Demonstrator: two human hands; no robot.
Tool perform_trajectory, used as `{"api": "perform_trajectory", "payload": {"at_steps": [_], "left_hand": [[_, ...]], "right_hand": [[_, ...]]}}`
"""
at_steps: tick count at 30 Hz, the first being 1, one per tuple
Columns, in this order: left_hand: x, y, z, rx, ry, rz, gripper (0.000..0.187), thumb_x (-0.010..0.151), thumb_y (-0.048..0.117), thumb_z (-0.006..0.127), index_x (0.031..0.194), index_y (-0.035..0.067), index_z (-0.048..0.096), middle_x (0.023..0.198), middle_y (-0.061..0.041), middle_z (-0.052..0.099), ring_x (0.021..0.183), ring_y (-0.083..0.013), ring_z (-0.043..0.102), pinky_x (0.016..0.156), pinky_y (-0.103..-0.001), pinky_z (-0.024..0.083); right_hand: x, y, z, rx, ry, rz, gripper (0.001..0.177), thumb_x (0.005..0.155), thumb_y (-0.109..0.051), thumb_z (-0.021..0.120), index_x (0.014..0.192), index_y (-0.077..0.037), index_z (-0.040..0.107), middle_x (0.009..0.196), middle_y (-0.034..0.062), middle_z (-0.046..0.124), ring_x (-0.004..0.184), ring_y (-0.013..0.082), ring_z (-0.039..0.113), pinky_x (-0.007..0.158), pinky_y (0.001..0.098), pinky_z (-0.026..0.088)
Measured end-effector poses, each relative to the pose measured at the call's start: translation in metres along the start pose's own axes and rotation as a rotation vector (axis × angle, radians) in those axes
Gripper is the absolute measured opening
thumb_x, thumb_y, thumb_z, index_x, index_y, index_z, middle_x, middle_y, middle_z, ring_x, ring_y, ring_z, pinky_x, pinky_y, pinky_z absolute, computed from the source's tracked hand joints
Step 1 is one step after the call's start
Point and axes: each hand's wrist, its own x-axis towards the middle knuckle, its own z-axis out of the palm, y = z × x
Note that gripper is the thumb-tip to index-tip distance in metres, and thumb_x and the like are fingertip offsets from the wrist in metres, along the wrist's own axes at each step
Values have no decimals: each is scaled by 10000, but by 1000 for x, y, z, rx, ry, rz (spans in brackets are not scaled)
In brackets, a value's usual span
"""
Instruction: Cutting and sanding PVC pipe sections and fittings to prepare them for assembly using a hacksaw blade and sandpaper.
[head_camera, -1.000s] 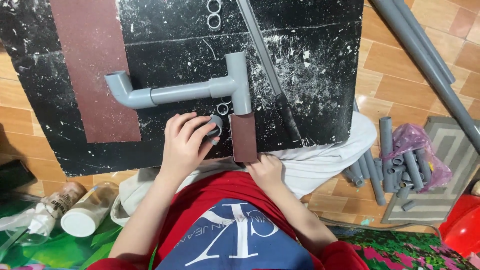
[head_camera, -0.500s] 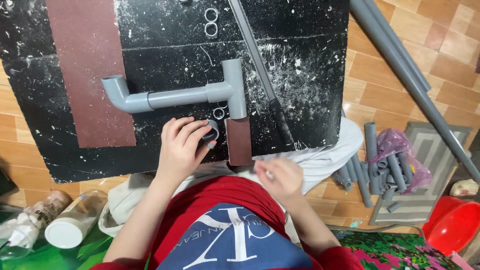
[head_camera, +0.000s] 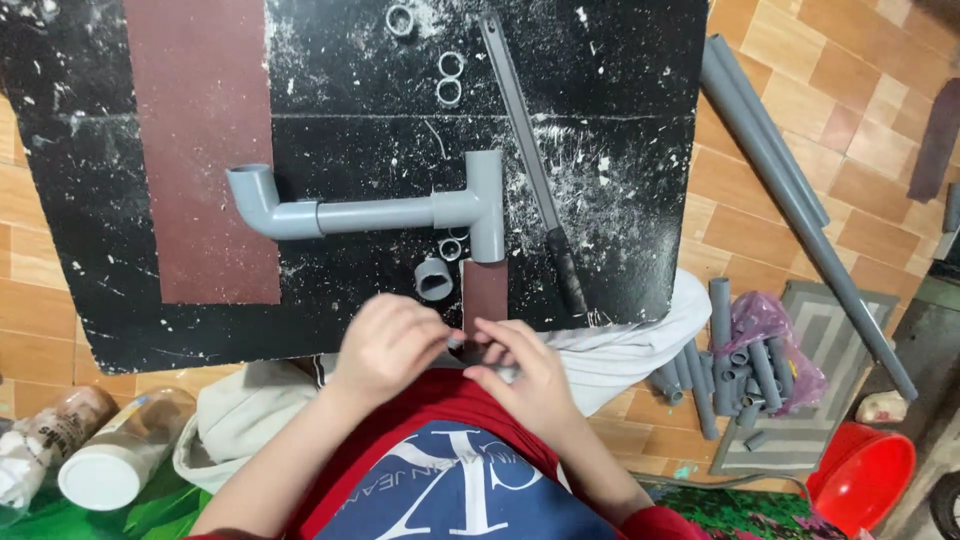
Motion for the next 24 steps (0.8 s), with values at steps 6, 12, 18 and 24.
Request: {"api": "perform_trajectory", "payload": {"at_steps": [6, 12, 18, 24], "left_hand": [[14, 18, 16, -150, 59, 65, 150, 957, 149, 603, 843, 116, 696, 892, -17, 689, 708, -223, 651, 631, -338, 563], [23, 28, 23, -243, 127, 42, 95, 923, 60, 643, 865, 54, 717, 892, -61, 721, 714, -245, 677, 760, -368, 609], [28, 43, 31, -208, 150, -31, 105, 904, 31, 652, 965, 32, 738, 964, -87, 739, 775, -245, 716, 806, -382, 614], [3, 62, 38, 161, -94, 1, 294, 909, 88, 676, 1165, -55, 652, 1185, -231, 655, 1042, -346, 664, 888, -410, 564]], "right_hand": [[-10, 32, 4, 481, -30, 267, 355, 748, 67, 778, 1091, 59, 686, 1017, 137, 690, 842, 211, 742, 721, 301, 613], [-8, 45, -8, 656, -31, 338, 393, 748, 130, 746, 1129, 102, 656, 1028, 154, 687, 883, 174, 724, 776, 264, 613], [-2, 48, -20, 572, 54, 141, 346, 739, 106, 772, 1073, 102, 685, 1027, 220, 677, 856, 198, 712, 757, 290, 623], [17, 32, -32, 193, 296, 13, 297, 759, 68, 792, 1034, 72, 679, 999, 167, 661, 844, 225, 715, 693, 278, 629]]}}
